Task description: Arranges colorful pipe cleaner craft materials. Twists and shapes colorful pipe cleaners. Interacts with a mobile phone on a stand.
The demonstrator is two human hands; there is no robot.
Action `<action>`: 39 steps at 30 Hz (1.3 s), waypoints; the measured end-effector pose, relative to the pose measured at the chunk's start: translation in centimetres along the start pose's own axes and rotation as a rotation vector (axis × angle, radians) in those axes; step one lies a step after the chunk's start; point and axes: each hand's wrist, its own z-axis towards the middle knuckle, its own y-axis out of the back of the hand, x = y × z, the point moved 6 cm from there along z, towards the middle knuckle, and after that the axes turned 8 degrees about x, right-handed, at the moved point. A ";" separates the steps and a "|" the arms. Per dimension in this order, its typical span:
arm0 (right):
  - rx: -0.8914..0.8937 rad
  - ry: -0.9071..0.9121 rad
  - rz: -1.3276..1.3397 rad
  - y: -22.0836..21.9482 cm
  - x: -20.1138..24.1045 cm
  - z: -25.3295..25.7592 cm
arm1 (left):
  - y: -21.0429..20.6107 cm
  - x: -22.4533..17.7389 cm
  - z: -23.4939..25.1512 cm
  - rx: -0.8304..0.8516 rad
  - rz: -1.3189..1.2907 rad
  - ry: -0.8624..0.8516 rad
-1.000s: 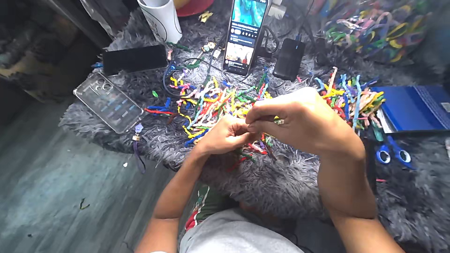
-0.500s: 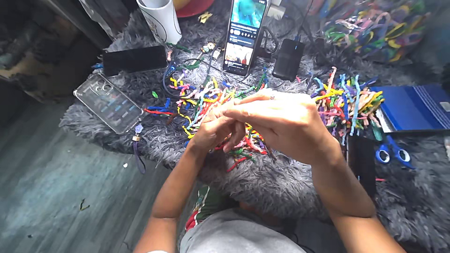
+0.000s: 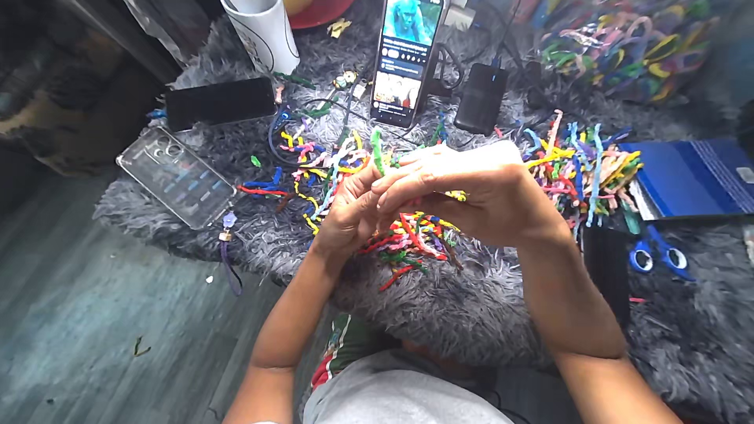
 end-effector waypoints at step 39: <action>-0.173 -0.195 0.220 0.8 5.0 -1.0 | -9.0 -2.5 -3.2 -0.305 1.065 -0.322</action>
